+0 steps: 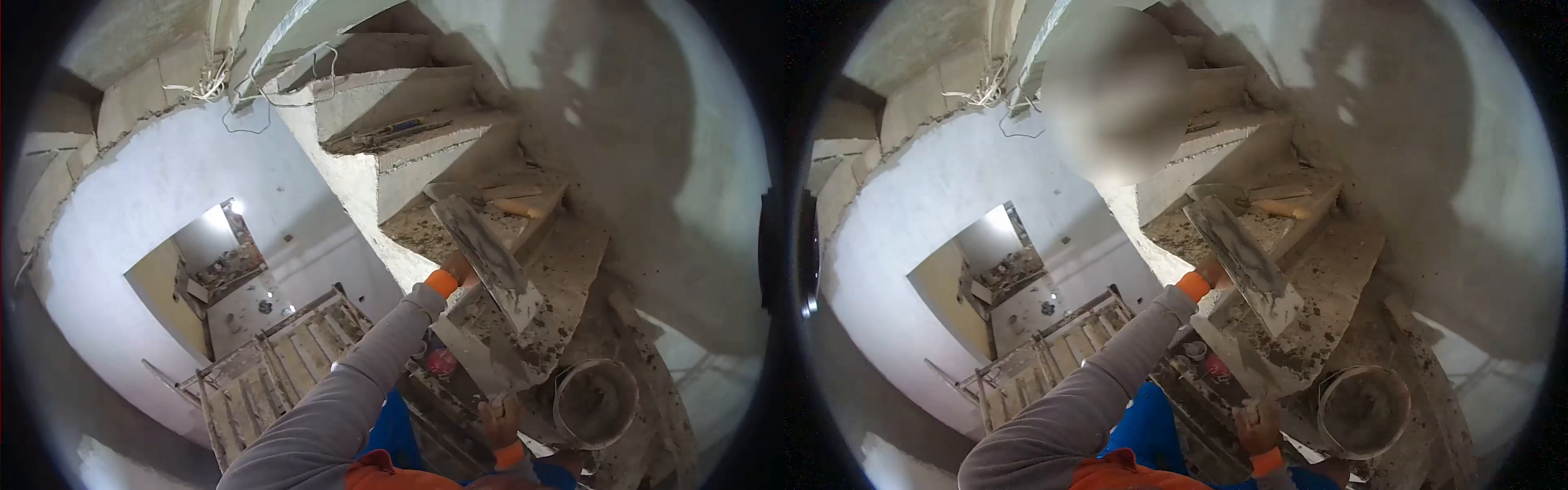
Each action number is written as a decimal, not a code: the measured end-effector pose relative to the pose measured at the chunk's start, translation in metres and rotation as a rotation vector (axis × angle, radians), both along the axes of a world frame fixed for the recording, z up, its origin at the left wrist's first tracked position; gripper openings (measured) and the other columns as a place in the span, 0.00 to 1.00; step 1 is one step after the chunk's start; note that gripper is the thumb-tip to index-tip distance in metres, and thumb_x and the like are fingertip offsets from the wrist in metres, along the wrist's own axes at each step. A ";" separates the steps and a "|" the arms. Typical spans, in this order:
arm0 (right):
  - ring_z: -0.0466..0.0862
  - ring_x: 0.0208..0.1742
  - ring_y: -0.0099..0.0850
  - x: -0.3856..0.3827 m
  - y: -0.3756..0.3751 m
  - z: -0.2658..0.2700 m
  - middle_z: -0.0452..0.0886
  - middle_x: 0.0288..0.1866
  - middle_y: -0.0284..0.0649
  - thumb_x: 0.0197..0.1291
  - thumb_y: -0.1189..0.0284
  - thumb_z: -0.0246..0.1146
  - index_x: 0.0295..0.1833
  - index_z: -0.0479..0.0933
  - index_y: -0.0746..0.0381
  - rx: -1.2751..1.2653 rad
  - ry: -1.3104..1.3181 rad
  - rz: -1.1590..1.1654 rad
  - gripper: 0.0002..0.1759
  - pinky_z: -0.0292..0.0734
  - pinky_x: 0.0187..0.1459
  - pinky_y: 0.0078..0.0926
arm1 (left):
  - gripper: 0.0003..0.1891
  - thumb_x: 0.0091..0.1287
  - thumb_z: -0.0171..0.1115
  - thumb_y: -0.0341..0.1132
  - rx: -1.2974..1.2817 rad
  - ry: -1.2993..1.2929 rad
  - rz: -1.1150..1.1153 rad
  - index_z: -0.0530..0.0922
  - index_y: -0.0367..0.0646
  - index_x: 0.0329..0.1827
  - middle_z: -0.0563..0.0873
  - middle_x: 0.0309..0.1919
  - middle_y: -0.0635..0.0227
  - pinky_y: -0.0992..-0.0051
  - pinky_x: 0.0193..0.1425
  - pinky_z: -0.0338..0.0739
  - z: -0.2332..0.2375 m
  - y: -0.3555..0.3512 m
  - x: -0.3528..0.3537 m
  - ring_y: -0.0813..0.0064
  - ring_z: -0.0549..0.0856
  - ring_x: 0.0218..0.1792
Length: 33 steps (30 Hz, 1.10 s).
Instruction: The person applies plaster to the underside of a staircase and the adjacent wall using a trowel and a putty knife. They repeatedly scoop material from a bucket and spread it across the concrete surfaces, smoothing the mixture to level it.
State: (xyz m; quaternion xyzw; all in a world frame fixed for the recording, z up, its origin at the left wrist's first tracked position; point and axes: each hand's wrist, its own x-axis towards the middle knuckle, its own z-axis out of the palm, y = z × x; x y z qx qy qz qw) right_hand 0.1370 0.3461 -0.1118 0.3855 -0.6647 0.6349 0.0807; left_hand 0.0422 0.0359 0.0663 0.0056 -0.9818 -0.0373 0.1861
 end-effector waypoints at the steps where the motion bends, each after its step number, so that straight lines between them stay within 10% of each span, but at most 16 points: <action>1: 0.75 0.27 0.42 0.003 0.004 -0.026 0.73 0.26 0.44 0.52 0.62 0.68 0.31 0.72 0.65 0.047 -0.004 0.003 0.18 0.69 0.30 0.37 | 0.25 0.66 0.55 0.46 0.032 0.014 -0.030 0.71 0.44 0.64 0.69 0.65 0.54 0.61 0.69 0.60 -0.003 -0.003 -0.002 0.51 0.66 0.65; 17: 0.71 0.19 0.40 0.010 0.030 -0.033 0.69 0.18 0.43 0.55 0.56 0.67 0.28 0.72 0.64 0.195 -0.176 0.166 0.21 0.68 0.24 0.39 | 0.26 0.69 0.51 0.45 -0.001 -0.088 -0.021 0.65 0.47 0.68 0.65 0.69 0.59 0.63 0.72 0.56 -0.009 -0.016 0.000 0.55 0.63 0.67; 26: 0.83 0.32 0.40 0.013 0.032 -0.025 0.82 0.32 0.47 0.54 0.55 0.67 0.52 0.78 0.66 0.217 -0.145 0.240 0.28 0.78 0.35 0.36 | 0.32 0.60 0.62 0.51 0.473 0.048 -0.224 0.69 0.45 0.65 0.67 0.67 0.56 0.59 0.71 0.58 -0.044 -0.052 -0.020 0.52 0.64 0.66; 29: 0.75 0.21 0.33 0.014 0.030 -0.025 0.73 0.18 0.40 0.50 0.66 0.68 0.45 0.79 0.68 0.123 -0.209 0.195 0.19 0.75 0.34 0.32 | 0.33 0.59 0.63 0.51 0.384 0.055 -0.191 0.69 0.45 0.65 0.68 0.67 0.56 0.60 0.71 0.58 -0.031 -0.041 -0.014 0.53 0.65 0.67; 33: 0.83 0.41 0.42 0.002 0.027 -0.050 0.82 0.41 0.50 0.55 0.55 0.67 0.59 0.74 0.64 0.090 -0.127 0.247 0.32 0.79 0.43 0.38 | 0.31 0.59 0.64 0.50 0.192 0.028 -0.074 0.71 0.45 0.64 0.70 0.66 0.58 0.62 0.71 0.58 -0.007 -0.013 0.005 0.55 0.66 0.66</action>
